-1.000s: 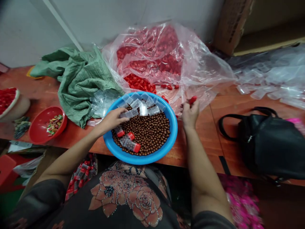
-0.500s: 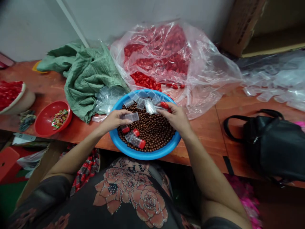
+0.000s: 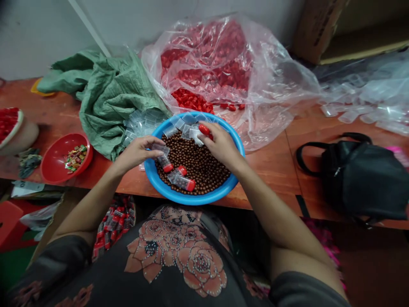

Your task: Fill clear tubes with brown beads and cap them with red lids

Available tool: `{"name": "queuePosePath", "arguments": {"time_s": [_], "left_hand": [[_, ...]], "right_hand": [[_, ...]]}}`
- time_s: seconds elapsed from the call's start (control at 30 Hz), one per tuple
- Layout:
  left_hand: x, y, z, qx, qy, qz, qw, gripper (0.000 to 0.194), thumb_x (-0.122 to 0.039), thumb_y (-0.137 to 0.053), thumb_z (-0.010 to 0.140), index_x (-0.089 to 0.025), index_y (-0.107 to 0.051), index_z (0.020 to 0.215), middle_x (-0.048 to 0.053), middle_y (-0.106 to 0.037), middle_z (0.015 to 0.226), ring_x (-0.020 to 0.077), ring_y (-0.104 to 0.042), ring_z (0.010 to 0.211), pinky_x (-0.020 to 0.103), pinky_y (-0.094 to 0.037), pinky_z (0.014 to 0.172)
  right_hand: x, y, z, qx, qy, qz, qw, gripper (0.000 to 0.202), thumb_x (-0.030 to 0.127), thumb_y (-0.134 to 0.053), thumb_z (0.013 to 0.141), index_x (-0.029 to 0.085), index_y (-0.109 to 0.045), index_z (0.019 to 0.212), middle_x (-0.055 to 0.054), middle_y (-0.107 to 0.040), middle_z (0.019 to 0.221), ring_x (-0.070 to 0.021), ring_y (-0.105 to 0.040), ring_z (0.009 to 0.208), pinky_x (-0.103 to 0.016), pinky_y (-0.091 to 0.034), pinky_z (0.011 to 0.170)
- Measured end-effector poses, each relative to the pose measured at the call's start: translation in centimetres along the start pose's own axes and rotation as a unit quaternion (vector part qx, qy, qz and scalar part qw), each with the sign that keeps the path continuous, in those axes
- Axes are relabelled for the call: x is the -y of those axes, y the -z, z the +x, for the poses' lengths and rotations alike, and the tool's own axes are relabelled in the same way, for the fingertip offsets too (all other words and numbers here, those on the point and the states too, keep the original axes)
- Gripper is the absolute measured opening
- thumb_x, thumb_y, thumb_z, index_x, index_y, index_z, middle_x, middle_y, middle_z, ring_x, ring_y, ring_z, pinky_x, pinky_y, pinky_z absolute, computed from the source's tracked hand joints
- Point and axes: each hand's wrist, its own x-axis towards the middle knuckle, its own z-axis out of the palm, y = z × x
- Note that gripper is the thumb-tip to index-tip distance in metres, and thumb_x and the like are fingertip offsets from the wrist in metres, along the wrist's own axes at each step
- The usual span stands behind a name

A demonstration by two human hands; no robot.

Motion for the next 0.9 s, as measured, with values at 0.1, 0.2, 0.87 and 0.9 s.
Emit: {"name": "queuePosePath", "arguments": {"time_s": [0.1, 0.2, 0.87, 0.9], "left_hand": [[-0.9, 0.6, 0.8, 0.048, -0.035, 0.137, 0.989, 0.043, -0.023, -0.067, 0.077, -0.021, -0.062, 0.119, 0.002, -0.07, 0.098, 0.0189, -0.063, 0.089, 0.03, -0.045, 0.08], [-1.0, -1.4, 2.5, 0.117, -0.071, 0.265, 0.955, 0.03, -0.016, -0.066, 0.074, -0.02, -0.068, 0.103, 0.004, -0.067, 0.088, 0.0223, -0.062, 0.086, 0.032, -0.043, 0.08], [-0.4, -14.4, 9.5, 0.158, 0.09, -0.129, 0.975, 0.022, -0.011, -0.084, 0.06, -0.011, -0.072, 0.078, 0.0, -0.067, 0.067, 0.0127, -0.061, 0.061, 0.028, -0.051, 0.066], [-0.4, -14.9, 9.6, 0.153, 0.089, -0.159, 0.971, 0.025, -0.009, -0.084, 0.058, -0.011, -0.072, 0.08, -0.001, -0.068, 0.069, 0.0122, -0.061, 0.063, 0.028, -0.051, 0.069]], "right_hand": [[-0.3, 0.0, 1.1, -0.067, 0.007, -0.011, 0.998, 0.041, 0.04, -0.061, 0.092, 0.024, -0.06, 0.129, -0.008, -0.064, 0.127, -0.0262, -0.059, 0.119, -0.049, -0.046, 0.105], [-0.9, 0.7, 0.3, -0.115, -0.049, 0.049, 0.991, 0.038, 0.044, -0.054, 0.095, 0.025, -0.058, 0.128, -0.007, -0.068, 0.106, -0.0222, -0.066, 0.097, -0.042, -0.055, 0.087], [-3.2, 4.5, -11.6, -0.333, -0.196, 0.393, 0.834, 0.046, 0.024, -0.086, 0.065, 0.025, -0.062, 0.104, 0.004, -0.071, 0.086, -0.0116, -0.071, 0.078, -0.024, -0.06, 0.065], [-3.3, 4.4, -11.4, -0.334, -0.196, 0.396, 0.832, 0.042, 0.024, -0.087, 0.064, 0.023, -0.061, 0.098, 0.005, -0.069, 0.085, -0.0105, -0.07, 0.075, -0.023, -0.06, 0.065]]}}
